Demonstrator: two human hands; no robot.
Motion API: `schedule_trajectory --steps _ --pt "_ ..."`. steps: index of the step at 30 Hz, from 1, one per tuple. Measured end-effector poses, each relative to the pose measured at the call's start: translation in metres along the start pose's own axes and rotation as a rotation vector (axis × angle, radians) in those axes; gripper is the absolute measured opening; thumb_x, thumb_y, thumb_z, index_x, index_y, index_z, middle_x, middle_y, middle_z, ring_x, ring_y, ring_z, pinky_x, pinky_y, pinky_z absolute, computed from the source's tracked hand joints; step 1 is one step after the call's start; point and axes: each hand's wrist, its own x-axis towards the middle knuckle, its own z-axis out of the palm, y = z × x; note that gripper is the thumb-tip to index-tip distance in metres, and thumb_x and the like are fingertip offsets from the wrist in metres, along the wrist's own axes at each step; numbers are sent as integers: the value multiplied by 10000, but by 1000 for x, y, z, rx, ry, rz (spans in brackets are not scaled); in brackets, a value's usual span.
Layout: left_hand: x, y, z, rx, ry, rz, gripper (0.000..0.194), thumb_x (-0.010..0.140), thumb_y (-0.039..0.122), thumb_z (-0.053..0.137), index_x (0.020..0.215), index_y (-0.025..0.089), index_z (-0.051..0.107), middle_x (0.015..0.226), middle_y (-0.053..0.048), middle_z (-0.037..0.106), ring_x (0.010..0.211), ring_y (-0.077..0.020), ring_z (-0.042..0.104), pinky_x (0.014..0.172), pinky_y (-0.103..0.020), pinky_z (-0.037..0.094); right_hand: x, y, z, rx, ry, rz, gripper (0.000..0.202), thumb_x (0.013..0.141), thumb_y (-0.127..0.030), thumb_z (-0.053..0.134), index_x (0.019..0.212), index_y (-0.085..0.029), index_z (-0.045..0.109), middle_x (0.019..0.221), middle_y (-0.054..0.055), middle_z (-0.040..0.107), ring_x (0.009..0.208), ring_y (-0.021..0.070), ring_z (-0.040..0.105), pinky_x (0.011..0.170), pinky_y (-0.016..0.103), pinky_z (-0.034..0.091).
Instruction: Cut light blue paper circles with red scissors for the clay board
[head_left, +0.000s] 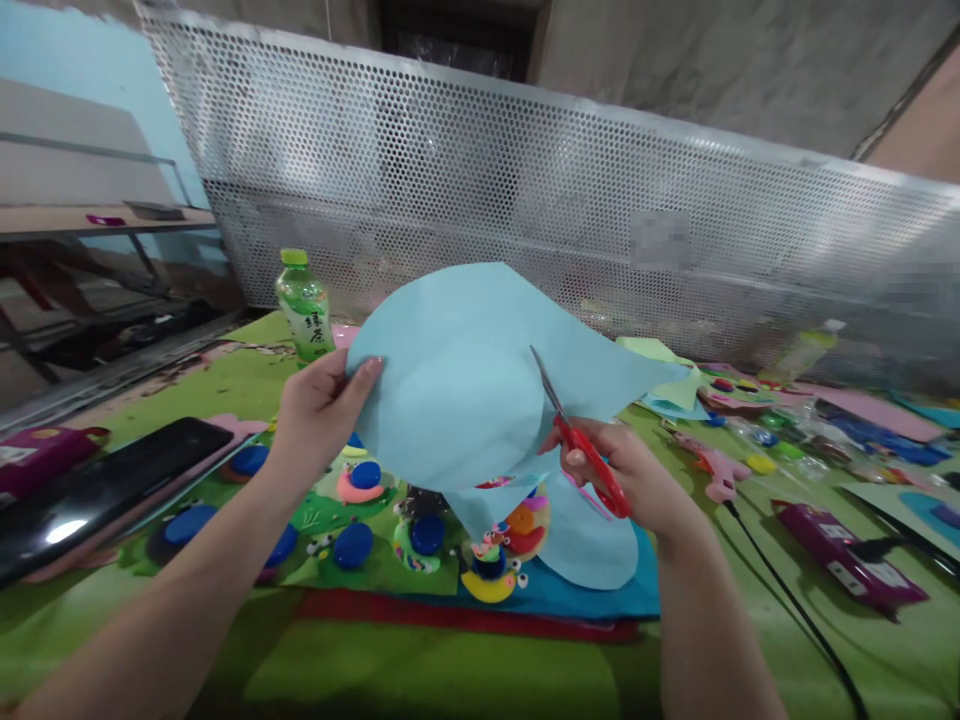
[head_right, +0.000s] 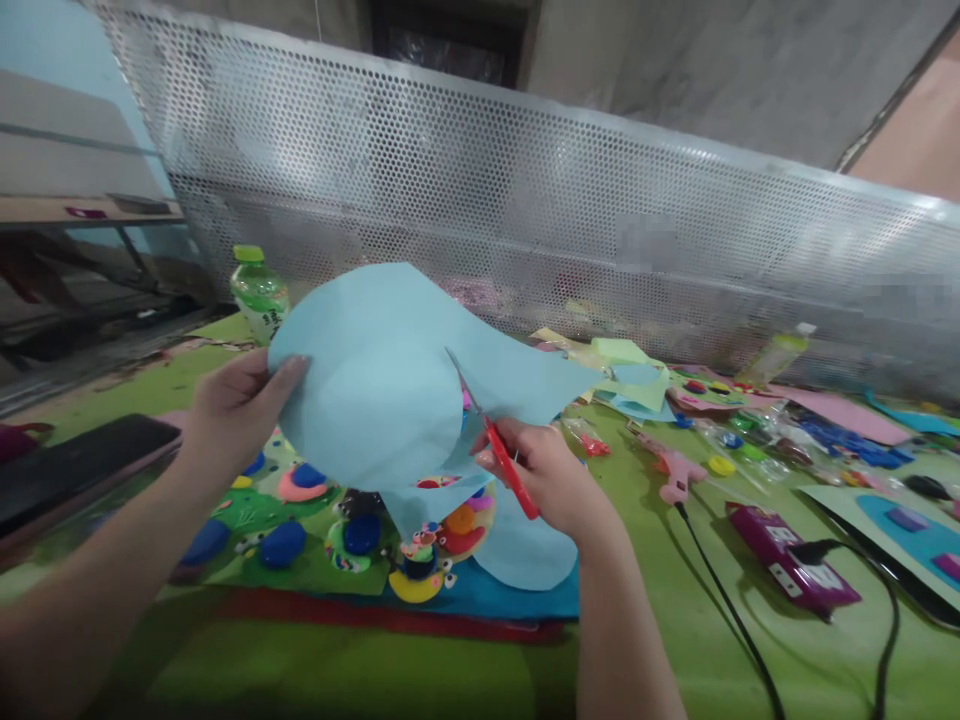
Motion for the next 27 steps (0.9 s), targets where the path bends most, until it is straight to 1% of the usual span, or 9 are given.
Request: schedule_trajectory --steps 1,3,6,9,14,18,21,23,27 --pt "-1 2 -1 39 45 20 287 786 355 529 574 166 483 465 51 363 420 -67 327 384 -191 240 0 -1 2 14 8 15 414 832 -552 429 779 -165 568 600 0 485 551 123 424 516 246 360" --pt "-2 7 -1 100 109 56 323 777 322 532 526 173 394 460 60 289 427 -65 284 401 -199 209 1 -3 6 43 30 23 394 848 -529 410 748 -172 542 637 10 503 579 129 438 536 249 381" --pt "-4 11 0 151 156 105 328 772 313 525 522 181 359 456 61 267 432 -71 291 416 -203 217 2 -5 13 84 61 13 396 864 -525 377 697 -184 489 665 9 493 631 135 452 589 249 405" --pt "-5 12 1 170 167 148 341 775 313 518 520 188 329 449 64 254 422 -72 287 411 -209 211 3 -6 16 99 70 36 404 860 -536 379 659 -191 443 665 3 473 648 134 453 614 248 407" --pt "-5 10 1 196 155 198 358 779 283 518 523 189 287 456 67 244 420 -66 277 418 -213 213 4 -8 16 104 45 63 446 847 -578 371 630 -191 412 607 -19 413 576 118 404 568 250 370" --pt "-4 9 3 212 147 206 348 773 287 525 528 187 300 459 66 259 420 -64 291 426 -206 228 4 -8 15 78 31 80 464 850 -587 361 621 -186 411 585 -22 403 548 111 378 526 250 321" --pt "-4 10 3 208 150 198 358 772 288 525 520 189 291 449 68 241 415 -66 278 414 -205 214 3 -5 14 74 43 69 456 846 -587 373 626 -188 402 594 -22 395 562 113 377 532 252 325" --pt "-4 11 2 203 144 191 357 776 283 519 519 190 290 450 67 240 415 -66 278 407 -202 211 4 -4 14 72 65 66 440 842 -583 386 650 -188 417 608 -21 399 573 116 384 541 254 343" --pt "-3 10 0 193 129 191 324 784 282 513 533 188 331 454 66 254 416 -68 291 406 -195 222 5 -2 11 47 71 91 433 826 -584 406 771 -169 518 629 -7 437 566 126 423 512 255 370"
